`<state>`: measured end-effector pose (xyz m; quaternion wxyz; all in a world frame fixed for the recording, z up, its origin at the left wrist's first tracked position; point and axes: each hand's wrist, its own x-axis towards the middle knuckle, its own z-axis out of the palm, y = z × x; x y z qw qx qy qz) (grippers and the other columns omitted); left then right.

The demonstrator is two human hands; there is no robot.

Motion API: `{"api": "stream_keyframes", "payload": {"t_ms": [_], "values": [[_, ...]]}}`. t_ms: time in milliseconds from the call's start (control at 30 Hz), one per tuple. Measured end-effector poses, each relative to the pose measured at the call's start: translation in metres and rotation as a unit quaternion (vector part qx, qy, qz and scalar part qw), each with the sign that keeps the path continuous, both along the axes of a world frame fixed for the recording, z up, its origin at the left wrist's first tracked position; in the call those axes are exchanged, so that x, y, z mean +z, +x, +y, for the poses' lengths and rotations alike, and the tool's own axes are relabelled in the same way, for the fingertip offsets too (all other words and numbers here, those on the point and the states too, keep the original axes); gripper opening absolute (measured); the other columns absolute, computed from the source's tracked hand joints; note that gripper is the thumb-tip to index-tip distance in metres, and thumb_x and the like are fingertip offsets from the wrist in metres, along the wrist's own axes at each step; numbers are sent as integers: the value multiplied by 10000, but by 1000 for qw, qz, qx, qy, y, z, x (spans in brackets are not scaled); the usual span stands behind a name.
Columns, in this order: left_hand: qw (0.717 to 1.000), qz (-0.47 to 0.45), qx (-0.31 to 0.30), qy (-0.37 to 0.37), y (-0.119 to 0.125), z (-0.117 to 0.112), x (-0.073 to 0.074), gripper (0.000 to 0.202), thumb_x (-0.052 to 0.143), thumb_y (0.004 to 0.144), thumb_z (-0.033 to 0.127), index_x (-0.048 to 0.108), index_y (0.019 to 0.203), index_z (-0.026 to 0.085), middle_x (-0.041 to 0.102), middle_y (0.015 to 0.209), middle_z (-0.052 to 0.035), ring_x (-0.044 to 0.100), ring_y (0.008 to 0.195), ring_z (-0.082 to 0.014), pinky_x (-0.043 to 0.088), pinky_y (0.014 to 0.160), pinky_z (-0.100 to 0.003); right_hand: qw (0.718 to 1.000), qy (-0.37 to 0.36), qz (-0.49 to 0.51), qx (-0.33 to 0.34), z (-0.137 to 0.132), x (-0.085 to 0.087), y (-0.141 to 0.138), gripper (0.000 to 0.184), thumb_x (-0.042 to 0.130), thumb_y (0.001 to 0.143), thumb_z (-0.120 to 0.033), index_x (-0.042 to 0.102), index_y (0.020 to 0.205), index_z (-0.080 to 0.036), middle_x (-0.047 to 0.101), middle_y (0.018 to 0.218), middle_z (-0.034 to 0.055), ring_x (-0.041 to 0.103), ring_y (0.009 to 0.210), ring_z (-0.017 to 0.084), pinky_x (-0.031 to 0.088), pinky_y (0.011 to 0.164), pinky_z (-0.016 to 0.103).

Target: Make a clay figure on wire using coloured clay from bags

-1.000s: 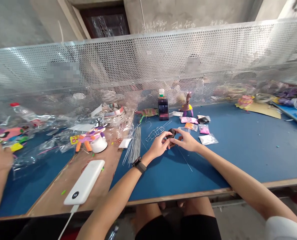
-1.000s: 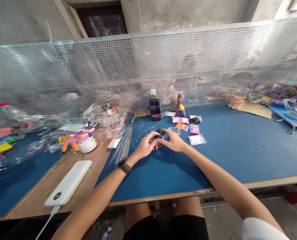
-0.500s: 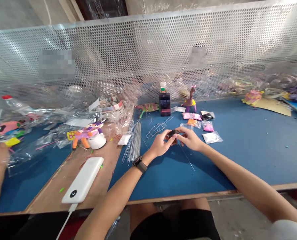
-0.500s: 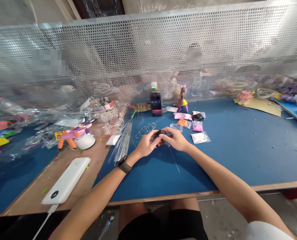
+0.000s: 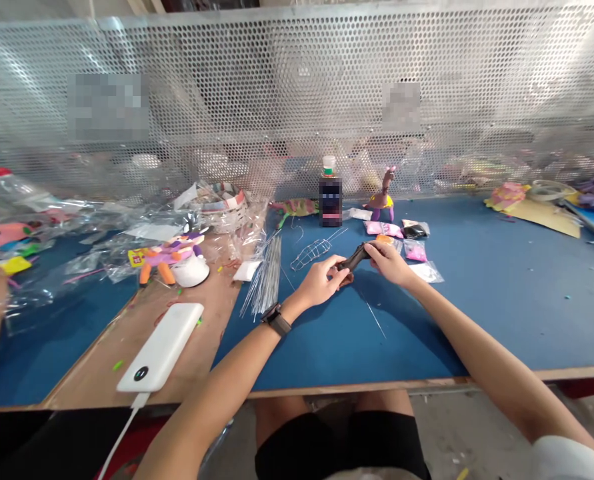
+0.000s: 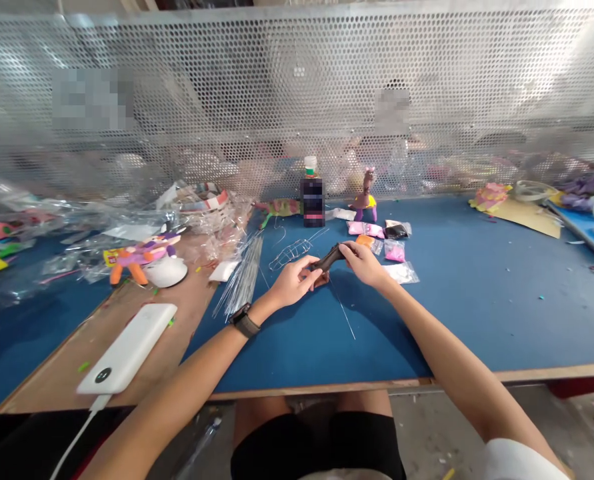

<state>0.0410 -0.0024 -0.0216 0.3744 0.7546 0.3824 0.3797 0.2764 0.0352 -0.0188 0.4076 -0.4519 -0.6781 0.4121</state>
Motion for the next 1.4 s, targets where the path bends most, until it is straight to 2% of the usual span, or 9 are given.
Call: {"api": "stream_keyframes", "payload": {"t_ms": [167,300,500,600,733,867,1000,1233,1400], "values": [[1000,-12,-6,5,-4,6,-3,294,557,1012,414,585,1212,200,701,832,-5,653,570,-140,519,599,-254,998,18,-33,49,-19,8,-12,585,595,960,-548,553,1439,-216,692,969,57,572,659,159,484,576,289],[999,9,-32,18,-4,3,-4,223,528,1034,378,513,1182,213,696,821,-5,649,604,-141,498,619,-254,988,85,-107,73,-29,8,-23,699,656,927,-550,506,1520,-212,685,1258,128,631,729,191,554,730,377],[998,-22,-3,-55,2,-1,-5,440,608,982,529,342,1182,241,735,863,-17,621,539,-134,468,537,-242,985,91,-128,68,-24,8,-21,522,645,937,-583,695,1296,-206,754,917,64,633,712,213,503,681,346],[999,-20,20,-31,1,-1,1,465,660,950,507,404,1218,225,740,945,-52,651,587,-140,499,572,-255,989,86,-104,59,-27,13,-21,479,680,909,-603,738,1159,-198,725,778,37,595,669,196,455,630,316],[998,-34,-51,9,-4,-3,9,432,694,916,378,531,1271,193,719,1107,-102,714,760,-172,565,688,-282,987,83,-104,86,-32,16,-25,426,686,902,-612,729,925,-189,671,696,15,538,625,161,408,602,295],[993,-52,-97,-40,-5,-5,9,463,689,904,375,564,1299,170,708,1040,-78,687,719,-156,567,648,-273,978,127,-130,99,-33,14,-26,409,661,927,-573,672,813,-180,593,652,-7,490,608,139,366,589,286],[995,-61,-35,-71,2,-5,7,406,647,950,495,587,1191,174,684,937,-34,633,582,-103,522,568,-239,974,145,-143,98,-32,15,-25,345,636,951,-500,656,827,-178,580,658,-12,491,611,136,360,587,279],[995,-52,-7,-80,1,1,12,377,576,983,556,552,1036,183,572,663,49,547,491,-100,438,517,-225,984,47,-105,133,-27,15,-19,427,644,944,-594,620,781,-201,620,622,-11,535,549,142,399,554,283],[997,-49,19,-58,-1,7,10,317,541,1006,502,541,1045,187,581,690,32,522,485,-105,412,495,-235,991,35,-55,119,-12,12,-10,503,563,979,-648,573,732,-210,568,581,-23,489,507,124,378,523,278]]}}
